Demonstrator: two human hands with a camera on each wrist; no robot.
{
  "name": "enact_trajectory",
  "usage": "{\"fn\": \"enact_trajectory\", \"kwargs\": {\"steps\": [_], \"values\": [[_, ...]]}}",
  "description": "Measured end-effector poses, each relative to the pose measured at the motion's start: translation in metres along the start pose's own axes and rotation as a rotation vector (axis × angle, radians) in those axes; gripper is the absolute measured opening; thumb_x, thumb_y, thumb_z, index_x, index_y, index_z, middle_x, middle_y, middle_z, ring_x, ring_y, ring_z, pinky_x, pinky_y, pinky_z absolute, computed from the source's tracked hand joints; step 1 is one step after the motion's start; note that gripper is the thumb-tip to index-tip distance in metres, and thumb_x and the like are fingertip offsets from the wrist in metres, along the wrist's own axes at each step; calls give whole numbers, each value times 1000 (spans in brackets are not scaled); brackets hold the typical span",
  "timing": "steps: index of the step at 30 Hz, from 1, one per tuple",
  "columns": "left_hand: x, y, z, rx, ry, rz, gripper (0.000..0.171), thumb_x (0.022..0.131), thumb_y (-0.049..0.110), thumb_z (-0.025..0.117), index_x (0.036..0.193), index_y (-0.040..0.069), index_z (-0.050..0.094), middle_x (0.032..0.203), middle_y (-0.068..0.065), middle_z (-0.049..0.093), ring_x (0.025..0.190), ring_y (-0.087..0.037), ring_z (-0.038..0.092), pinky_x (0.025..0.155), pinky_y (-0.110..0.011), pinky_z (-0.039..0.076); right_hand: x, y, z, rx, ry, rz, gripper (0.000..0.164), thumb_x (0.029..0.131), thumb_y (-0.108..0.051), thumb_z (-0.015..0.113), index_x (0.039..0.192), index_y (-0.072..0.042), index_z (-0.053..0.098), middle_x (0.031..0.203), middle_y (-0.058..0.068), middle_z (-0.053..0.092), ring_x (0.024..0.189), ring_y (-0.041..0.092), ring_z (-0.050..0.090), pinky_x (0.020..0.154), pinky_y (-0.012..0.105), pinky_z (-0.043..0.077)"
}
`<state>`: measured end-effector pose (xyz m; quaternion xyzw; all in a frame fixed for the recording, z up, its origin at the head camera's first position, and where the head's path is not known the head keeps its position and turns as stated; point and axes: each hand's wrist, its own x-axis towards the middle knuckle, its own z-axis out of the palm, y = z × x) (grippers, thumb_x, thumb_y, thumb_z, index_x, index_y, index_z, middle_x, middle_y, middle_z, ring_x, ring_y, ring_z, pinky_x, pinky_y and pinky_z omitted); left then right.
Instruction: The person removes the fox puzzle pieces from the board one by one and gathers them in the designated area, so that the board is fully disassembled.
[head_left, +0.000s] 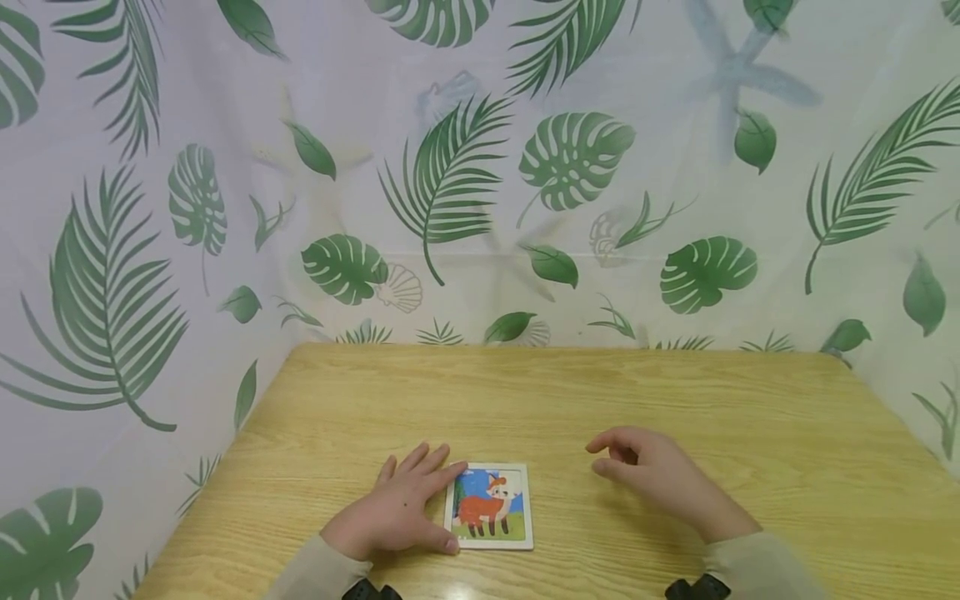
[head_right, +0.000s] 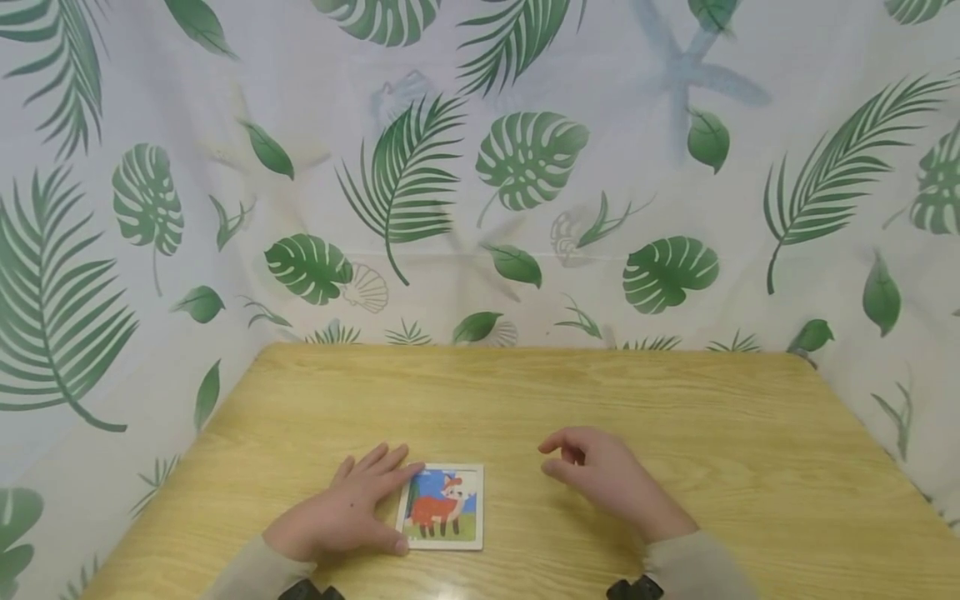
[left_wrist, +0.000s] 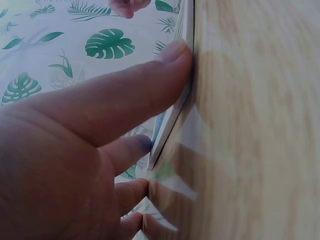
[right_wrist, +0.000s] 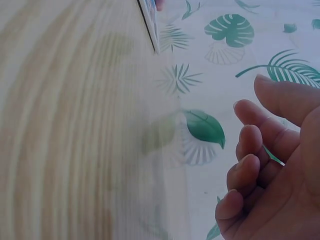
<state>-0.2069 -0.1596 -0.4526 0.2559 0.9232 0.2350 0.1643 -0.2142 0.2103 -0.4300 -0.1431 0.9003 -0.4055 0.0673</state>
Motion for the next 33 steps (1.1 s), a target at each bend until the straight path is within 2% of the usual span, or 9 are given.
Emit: {"fn": "enact_trajectory", "kwargs": {"steps": [12, 19, 26, 33], "values": [[2, -3, 2, 13, 4, 2, 98, 77, 58, 81, 159, 27, 38, 168, -8, 18, 153, -37, 6, 114, -71, -1, 8, -17, 26, -6, -62, -81, 25, 97, -27, 69, 116, -11, 73, 83, -2, 56, 73, 15, 50, 61, 28, 43], [2, -1, 0, 7, -2, 2, 97, 77, 57, 81, 159, 27, 38, 168, -8, 18, 154, -37, 5, 114, -71, -2, 16, -24, 39, -31, -61, -86, 25, 97, -27, 70, 117, -13, 74, 84, -4, 58, 73, 16, 51, 62, 29, 43], [2, -4, 2, 6, -8, -2, 97, 77, 58, 81, 159, 27, 38, 168, -7, 16, 154, -37, 4, 115, -69, -2, 25, -30, 53, -30, -86, -128, 26, 97, -25, 69, 118, -10, 74, 84, -5, 58, 74, 16, 52, 64, 30, 44], [0, -3, 2, 3, -5, 1, 97, 77, 60, 80, 159, 27, 38, 168, -8, 16, 154, -37, 4, 114, -70, -2, 34, -37, 64, -14, -123, -129, 31, 97, -28, 69, 121, -9, 73, 84, -5, 60, 72, 17, 53, 61, 31, 45]]}}
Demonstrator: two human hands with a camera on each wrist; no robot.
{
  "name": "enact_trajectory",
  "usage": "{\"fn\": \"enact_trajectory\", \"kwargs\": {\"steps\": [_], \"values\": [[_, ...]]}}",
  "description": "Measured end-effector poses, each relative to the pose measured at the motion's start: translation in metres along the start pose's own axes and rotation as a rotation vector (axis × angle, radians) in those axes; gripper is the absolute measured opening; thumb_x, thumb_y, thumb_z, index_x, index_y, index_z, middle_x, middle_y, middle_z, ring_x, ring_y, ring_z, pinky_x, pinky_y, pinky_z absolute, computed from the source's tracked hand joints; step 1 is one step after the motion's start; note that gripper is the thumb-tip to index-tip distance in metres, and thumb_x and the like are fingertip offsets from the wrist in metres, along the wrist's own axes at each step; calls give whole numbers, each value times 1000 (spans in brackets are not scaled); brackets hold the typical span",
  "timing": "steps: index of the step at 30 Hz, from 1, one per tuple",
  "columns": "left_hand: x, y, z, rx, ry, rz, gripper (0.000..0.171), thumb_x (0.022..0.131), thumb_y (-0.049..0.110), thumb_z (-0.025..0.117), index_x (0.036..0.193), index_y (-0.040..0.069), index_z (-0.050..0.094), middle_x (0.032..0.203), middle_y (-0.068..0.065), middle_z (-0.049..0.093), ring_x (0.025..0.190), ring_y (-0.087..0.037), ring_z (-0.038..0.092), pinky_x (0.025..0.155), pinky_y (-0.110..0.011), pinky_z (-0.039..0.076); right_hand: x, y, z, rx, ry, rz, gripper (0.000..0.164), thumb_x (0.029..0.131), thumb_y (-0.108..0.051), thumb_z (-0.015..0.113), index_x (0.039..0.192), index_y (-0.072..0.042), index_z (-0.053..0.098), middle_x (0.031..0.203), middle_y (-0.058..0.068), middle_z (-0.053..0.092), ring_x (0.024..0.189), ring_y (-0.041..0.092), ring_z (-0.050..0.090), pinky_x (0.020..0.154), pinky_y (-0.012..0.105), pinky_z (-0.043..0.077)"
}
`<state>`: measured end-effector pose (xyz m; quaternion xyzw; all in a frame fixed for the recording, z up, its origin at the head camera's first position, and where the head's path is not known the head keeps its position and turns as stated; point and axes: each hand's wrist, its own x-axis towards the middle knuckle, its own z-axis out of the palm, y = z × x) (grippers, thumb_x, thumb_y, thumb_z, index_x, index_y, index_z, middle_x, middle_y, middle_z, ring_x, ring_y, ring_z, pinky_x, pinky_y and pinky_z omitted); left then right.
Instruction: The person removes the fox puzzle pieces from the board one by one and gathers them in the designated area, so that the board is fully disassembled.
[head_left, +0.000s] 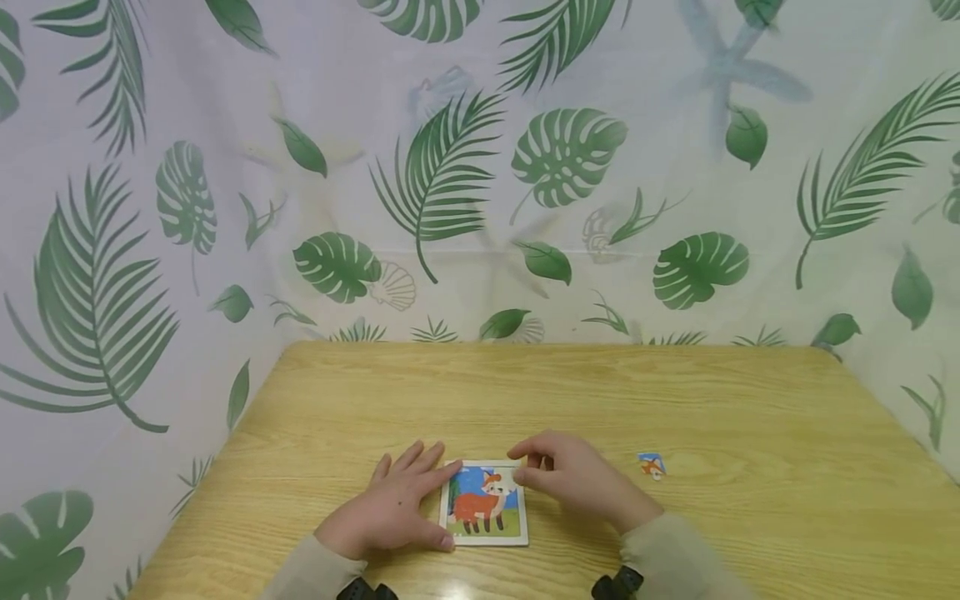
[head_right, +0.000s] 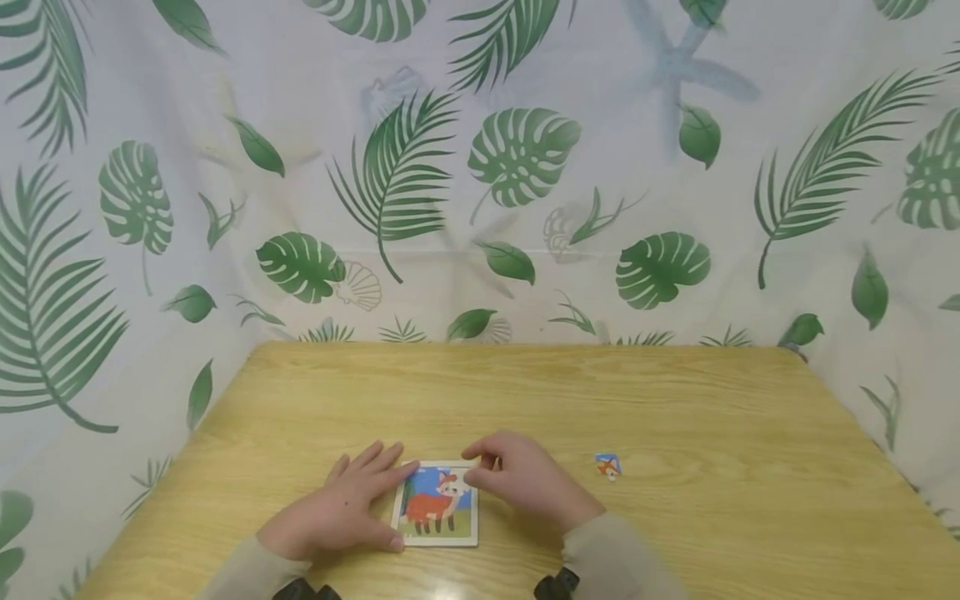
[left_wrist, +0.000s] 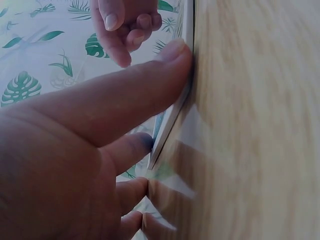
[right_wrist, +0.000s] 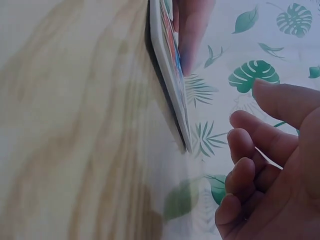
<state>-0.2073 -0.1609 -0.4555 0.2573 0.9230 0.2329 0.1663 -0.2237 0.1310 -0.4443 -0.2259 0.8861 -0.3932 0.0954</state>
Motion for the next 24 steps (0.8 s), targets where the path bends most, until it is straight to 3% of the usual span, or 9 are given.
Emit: {"fn": "enact_trajectory", "kwargs": {"steps": [13, 24], "values": [[0, 0, 0, -2, 2, 11, 98, 77, 61, 79, 159, 25, 38, 168, -9, 17, 153, -38, 4, 113, -72, -1, 17, -7, 18, 18, -25, 17, 31, 96, -30, 71, 120, -10, 73, 83, -5, 60, 74, 15, 54, 64, 30, 45], [0, -1, -1, -4, -4, 8, 98, 77, 61, 79, 158, 26, 39, 168, -9, 17, 153, -39, 4, 113, -72, -1, 18, 3, 29, -11, -27, 35, 29, 95, -32, 71, 117, -14, 74, 88, -5, 58, 81, 15, 54, 73, 36, 44]]}}
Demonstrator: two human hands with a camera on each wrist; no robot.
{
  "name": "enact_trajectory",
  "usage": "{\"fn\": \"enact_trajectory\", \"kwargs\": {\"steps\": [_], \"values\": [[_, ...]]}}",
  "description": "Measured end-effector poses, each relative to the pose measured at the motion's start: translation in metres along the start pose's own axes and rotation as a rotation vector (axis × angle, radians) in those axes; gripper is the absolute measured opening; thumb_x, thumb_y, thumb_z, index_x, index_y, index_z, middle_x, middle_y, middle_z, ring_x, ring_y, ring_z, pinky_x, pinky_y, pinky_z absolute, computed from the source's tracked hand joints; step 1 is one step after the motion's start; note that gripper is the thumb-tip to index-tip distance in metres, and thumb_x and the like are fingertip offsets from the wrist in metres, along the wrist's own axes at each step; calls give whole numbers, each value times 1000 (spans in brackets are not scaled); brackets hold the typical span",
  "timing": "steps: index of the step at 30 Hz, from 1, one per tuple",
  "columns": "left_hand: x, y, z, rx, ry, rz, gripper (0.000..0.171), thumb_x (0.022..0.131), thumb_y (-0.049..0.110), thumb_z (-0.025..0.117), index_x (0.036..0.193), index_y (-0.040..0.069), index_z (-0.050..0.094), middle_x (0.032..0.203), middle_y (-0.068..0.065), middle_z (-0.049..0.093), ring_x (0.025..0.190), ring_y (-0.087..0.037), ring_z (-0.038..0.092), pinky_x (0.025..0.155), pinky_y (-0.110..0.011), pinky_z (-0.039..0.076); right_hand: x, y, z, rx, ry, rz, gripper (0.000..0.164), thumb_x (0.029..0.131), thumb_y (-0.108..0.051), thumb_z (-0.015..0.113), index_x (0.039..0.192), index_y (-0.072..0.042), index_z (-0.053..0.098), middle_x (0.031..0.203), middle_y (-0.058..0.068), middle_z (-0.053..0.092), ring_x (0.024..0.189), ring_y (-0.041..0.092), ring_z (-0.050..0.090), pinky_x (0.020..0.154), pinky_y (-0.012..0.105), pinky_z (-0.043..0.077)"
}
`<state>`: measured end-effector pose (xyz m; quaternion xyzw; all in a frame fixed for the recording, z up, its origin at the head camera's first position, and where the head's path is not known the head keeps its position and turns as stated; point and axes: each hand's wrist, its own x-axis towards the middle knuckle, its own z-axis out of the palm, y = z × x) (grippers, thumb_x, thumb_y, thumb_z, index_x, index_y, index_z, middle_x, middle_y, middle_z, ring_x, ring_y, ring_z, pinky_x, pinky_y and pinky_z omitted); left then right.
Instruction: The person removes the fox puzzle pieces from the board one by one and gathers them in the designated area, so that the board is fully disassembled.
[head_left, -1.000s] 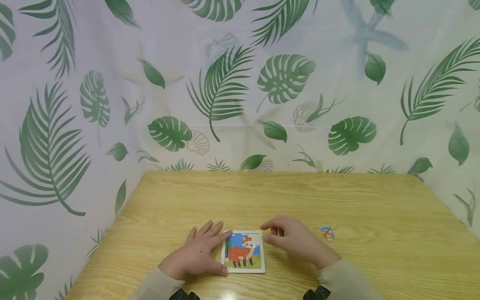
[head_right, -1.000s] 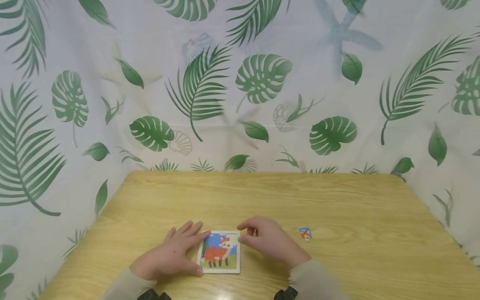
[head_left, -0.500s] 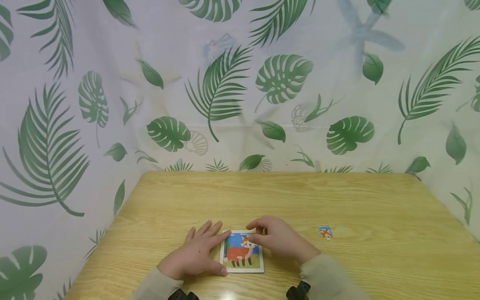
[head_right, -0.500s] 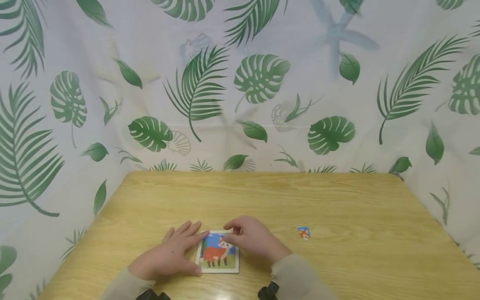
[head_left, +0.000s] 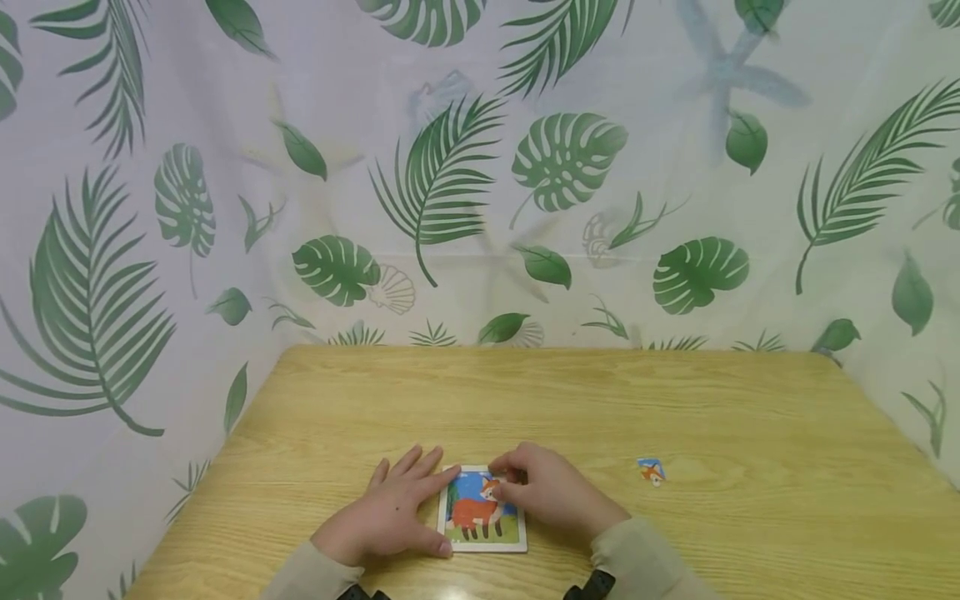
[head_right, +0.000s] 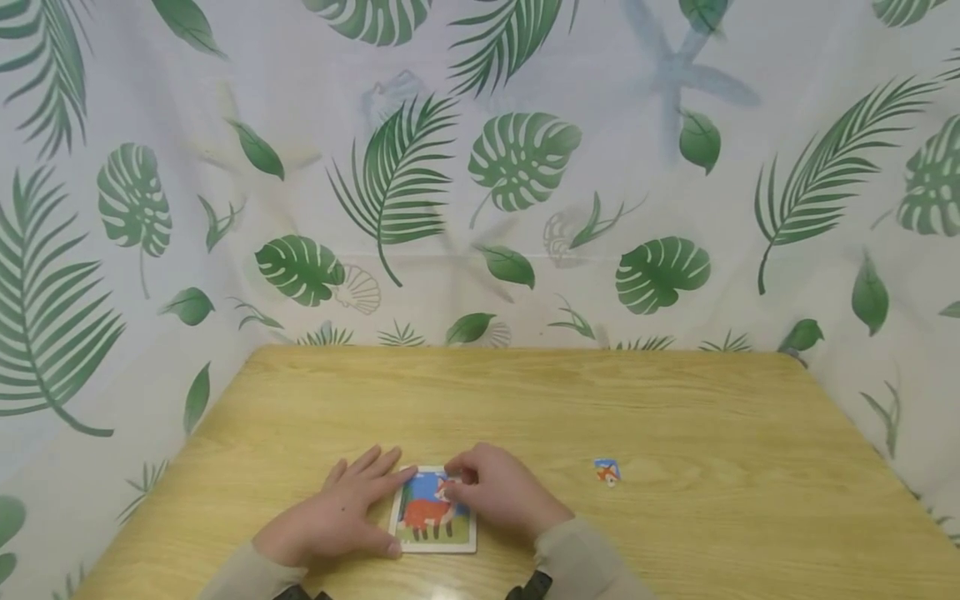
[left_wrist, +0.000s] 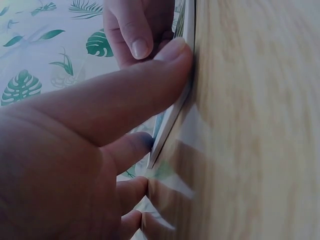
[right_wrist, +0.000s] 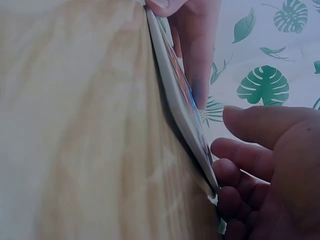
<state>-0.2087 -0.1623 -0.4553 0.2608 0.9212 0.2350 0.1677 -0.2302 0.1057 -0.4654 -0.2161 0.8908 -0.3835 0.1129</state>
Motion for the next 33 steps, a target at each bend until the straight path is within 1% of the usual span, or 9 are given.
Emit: {"fn": "enact_trajectory", "kwargs": {"steps": [3, 8, 12, 16, 23, 33], "values": [[0, 0, -1, 2, -2, 0, 97, 78, 62, 78, 159, 26, 38, 168, -8, 16, 153, -38, 3, 113, -71, -2, 0, 1, 1, -25, 8, -18, 28, 95, -31, 71, 117, -14, 75, 87, -5, 57, 80, 15, 53, 72, 35, 43], [-1, 1, -2, 5, 4, 4, 98, 78, 62, 78, 159, 26, 38, 168, -9, 16, 153, -38, 3, 114, -71, -1, -2, 1, 2, -63, 21, -17, 27, 96, -30, 69, 118, -16, 75, 88, -6, 56, 80, 13, 52, 72, 34, 43], [-1, 2, -1, 1, 3, 2, 97, 78, 62, 78, 159, 26, 38, 168, -8, 17, 153, -37, 4, 114, -71, -1, -4, 0, 3, -66, 27, -8, 23, 96, -28, 70, 115, -17, 75, 89, -6, 55, 81, 13, 52, 72, 34, 43], [-1, 0, 0, 1, 1, 1, 97, 78, 61, 78, 159, 27, 38, 168, -8, 16, 154, -37, 4, 114, -70, -1, -5, -1, 3, -69, 35, -19, 21, 96, -27, 70, 113, -16, 75, 89, -7, 55, 81, 14, 52, 72, 34, 43], [0, -1, 0, -4, -2, 21, 98, 78, 60, 79, 159, 24, 37, 168, -10, 16, 153, -38, 3, 113, -72, -1, -7, -1, 2, -87, 34, -25, 22, 96, -25, 69, 115, -15, 76, 91, -9, 56, 80, 14, 51, 72, 34, 44], [-1, 1, 0, -3, 2, 17, 96, 79, 59, 79, 158, 24, 39, 168, -10, 16, 153, -38, 3, 113, -72, -2, -5, -4, 3, -133, 24, -13, 26, 96, -27, 69, 117, -15, 77, 90, -9, 56, 78, 13, 51, 71, 34, 43]]}}
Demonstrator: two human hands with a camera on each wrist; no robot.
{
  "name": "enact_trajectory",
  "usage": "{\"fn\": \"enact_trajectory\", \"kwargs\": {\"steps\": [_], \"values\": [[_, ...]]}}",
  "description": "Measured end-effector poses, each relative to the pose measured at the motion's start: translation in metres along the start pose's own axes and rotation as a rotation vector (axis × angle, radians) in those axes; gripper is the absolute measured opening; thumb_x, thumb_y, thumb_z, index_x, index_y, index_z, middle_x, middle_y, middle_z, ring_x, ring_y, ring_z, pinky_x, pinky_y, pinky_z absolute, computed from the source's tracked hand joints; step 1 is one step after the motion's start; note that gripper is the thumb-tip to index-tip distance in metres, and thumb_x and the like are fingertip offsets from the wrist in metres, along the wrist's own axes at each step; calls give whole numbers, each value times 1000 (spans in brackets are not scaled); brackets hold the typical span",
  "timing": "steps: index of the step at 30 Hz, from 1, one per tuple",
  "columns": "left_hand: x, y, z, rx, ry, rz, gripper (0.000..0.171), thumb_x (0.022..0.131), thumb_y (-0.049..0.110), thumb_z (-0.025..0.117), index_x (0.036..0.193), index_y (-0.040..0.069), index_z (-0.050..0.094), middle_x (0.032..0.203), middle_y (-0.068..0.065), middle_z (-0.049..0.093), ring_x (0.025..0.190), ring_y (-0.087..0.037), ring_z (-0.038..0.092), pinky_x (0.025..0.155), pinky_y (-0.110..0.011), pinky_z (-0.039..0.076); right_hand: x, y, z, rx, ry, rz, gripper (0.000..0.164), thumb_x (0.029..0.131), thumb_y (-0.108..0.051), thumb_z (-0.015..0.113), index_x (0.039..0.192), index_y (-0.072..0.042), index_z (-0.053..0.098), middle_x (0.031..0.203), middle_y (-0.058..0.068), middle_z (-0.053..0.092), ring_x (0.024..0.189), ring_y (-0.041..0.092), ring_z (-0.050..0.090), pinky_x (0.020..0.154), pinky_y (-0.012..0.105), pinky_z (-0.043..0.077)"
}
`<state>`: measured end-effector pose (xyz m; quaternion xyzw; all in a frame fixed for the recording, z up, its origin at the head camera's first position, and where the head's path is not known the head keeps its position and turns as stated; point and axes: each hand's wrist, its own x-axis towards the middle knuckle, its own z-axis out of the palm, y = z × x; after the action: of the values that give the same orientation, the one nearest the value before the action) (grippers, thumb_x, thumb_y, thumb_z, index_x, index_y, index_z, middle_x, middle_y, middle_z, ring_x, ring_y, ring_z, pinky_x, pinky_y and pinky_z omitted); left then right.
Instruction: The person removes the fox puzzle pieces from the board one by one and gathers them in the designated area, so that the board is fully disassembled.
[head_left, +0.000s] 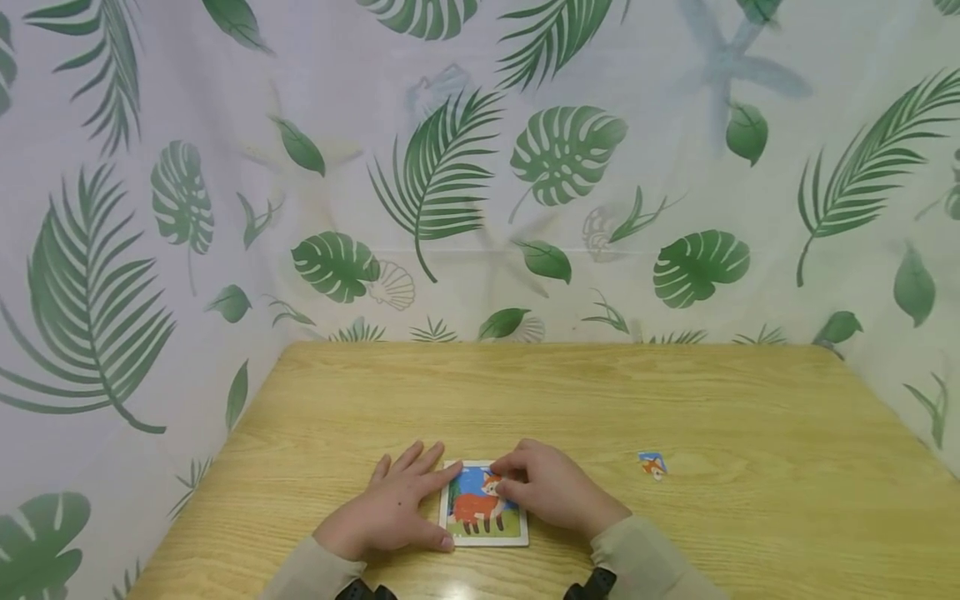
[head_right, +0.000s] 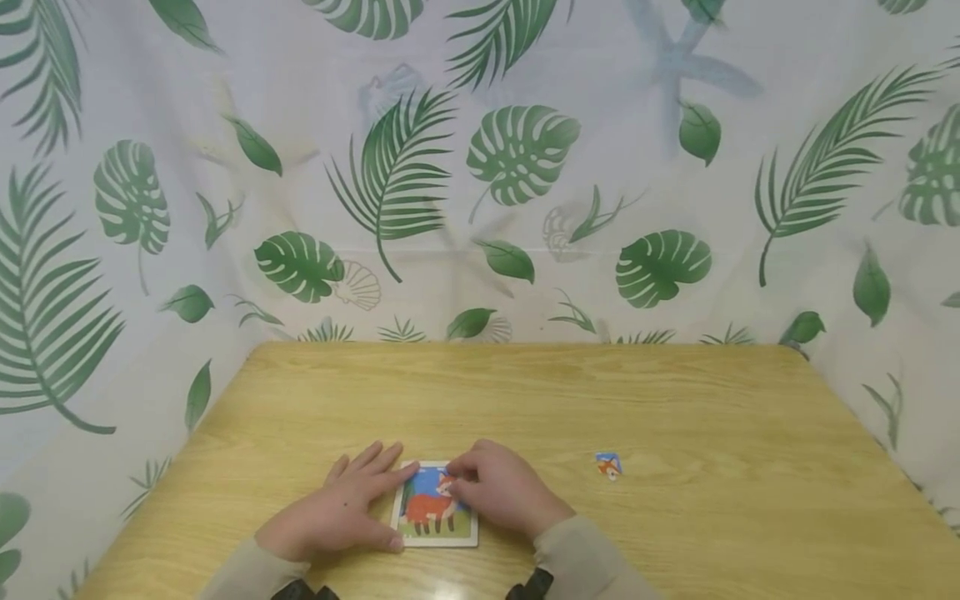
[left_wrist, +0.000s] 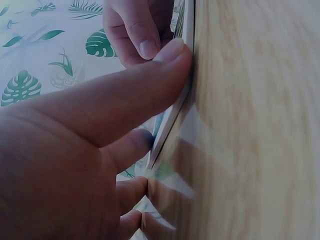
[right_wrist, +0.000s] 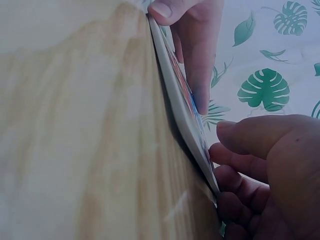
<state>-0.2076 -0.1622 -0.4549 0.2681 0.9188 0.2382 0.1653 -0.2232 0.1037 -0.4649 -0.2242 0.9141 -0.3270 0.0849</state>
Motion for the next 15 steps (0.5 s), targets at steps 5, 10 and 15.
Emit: {"fn": "enact_trajectory", "kwargs": {"steps": [5, 10, 15], "values": [[-1, 1, -1, 6, 1, -2, 95, 79, 59, 79, 158, 24, 40, 168, -10, 16, 153, -39, 3, 113, -72, -1, 2, -2, 2, -13, 14, 10, 24, 95, -28, 70, 114, -15, 77, 88, -10, 56, 77, 12, 52, 72, 34, 44], [0, 1, -1, 9, -1, -5, 94, 79, 59, 79, 157, 24, 40, 168, -10, 16, 153, -38, 2, 113, -72, -1, 3, -6, 4, -5, 35, 21, 20, 94, -25, 71, 109, -13, 77, 87, -9, 58, 77, 11, 53, 72, 34, 46], [0, 1, -1, 1, -4, -4, 93, 79, 59, 78, 157, 24, 41, 168, -10, 16, 153, -38, 2, 113, -72, -1, 5, -9, 8, 10, 61, 63, 17, 93, -26, 73, 104, -13, 75, 84, -7, 58, 75, 12, 53, 70, 33, 47]]}}
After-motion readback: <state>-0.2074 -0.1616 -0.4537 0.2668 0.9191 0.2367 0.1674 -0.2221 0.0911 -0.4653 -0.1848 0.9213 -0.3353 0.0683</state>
